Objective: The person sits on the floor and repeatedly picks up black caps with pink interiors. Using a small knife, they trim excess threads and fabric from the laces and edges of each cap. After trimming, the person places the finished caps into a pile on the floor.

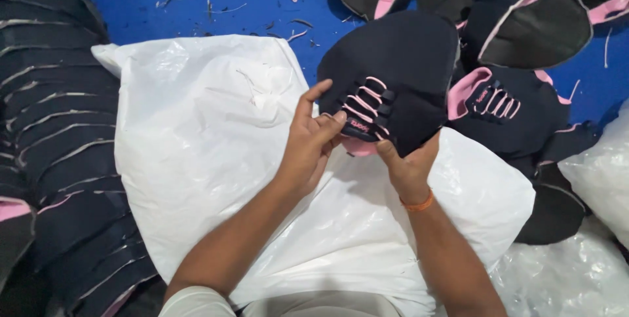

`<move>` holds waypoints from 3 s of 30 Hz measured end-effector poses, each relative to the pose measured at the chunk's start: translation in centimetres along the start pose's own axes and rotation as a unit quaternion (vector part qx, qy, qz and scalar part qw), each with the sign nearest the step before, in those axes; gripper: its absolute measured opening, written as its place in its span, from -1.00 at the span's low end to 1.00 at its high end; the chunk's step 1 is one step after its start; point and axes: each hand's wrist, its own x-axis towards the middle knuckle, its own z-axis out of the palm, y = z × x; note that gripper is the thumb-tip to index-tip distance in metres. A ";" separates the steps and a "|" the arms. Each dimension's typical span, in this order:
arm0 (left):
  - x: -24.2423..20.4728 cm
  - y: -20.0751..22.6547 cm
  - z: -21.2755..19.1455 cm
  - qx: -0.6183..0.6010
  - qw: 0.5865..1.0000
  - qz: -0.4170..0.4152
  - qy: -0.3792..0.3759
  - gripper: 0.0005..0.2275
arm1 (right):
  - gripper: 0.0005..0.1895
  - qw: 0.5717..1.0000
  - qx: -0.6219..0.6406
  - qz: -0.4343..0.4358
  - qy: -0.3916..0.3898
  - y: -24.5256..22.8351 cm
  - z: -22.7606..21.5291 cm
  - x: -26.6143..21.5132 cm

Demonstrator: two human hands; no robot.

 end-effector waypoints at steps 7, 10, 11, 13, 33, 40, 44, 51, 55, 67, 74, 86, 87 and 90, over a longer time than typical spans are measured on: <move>-0.4 1.0 -1.5 0.056 0.995 0.079 0.001 -0.52 | -0.13 0.999 0.005 0.035 0.004 1.7 -0.6 -0.1; -0.5 1.6 -1.8 0.182 0.977 0.113 0.022 -0.56 | -0.19 0.993 0.055 0.054 0.085 1.1 -1.9 0.3; -0.5 1.7 -1.8 0.229 0.964 0.131 0.032 -0.59 | -0.25 0.989 0.113 0.048 0.087 0.7 -2.4 0.3; -0.6 1.6 -2.0 0.278 0.949 0.143 0.041 -0.61 | -0.29 0.980 0.170 0.045 0.095 0.1 -3.1 -0.4; -0.8 0.6 -0.9 0.281 0.953 0.113 0.016 -0.68 | -0.70 0.924 -0.338 -0.069 -0.163 -5.0 1.4 1.0; -0.7 0.7 -1.2 0.268 0.958 0.095 0.020 -0.67 | -0.71 0.922 -0.338 -0.051 -0.183 -5.3 1.3 1.5; -0.6 0.4 -1.8 0.314 0.943 0.106 0.017 -0.62 | -0.71 0.920 -0.335 -0.041 -0.198 -5.1 0.9 1.6; -0.9 0.7 -1.5 0.389 0.912 0.129 -0.020 -0.50 | -0.69 0.910 -0.355 -0.016 -0.212 -4.9 0.6 1.5; -0.8 0.5 -1.4 0.410 0.901 0.136 -0.030 -0.49 | -0.69 0.910 -0.362 -0.017 -0.203 -4.6 0.5 1.4; -0.7 0.6 -1.8 0.365 0.922 0.125 -0.038 -0.50 | -0.69 0.922 -0.328 -0.005 -0.206 -4.4 0.5 1.2; -0.7 0.4 -1.7 0.343 0.932 0.119 -0.019 -0.49 | -0.74 0.943 -0.293 -0.018 -0.156 -3.5 1.1 0.5; -1.0 0.2 -2.3 0.274 0.953 0.125 -0.025 -0.73 | -0.75 0.925 -0.308 -0.150 -0.164 -2.6 0.4 0.8; -0.9 0.2 -2.4 0.273 0.952 0.133 -0.024 -0.78 | -0.76 0.924 -0.313 -0.133 -0.176 -2.7 0.5 0.9; -1.0 0.5 -1.8 0.292 0.947 0.132 -0.013 -0.78 | -0.75 0.935 -0.293 -0.095 -0.177 -3.6 0.7 1.2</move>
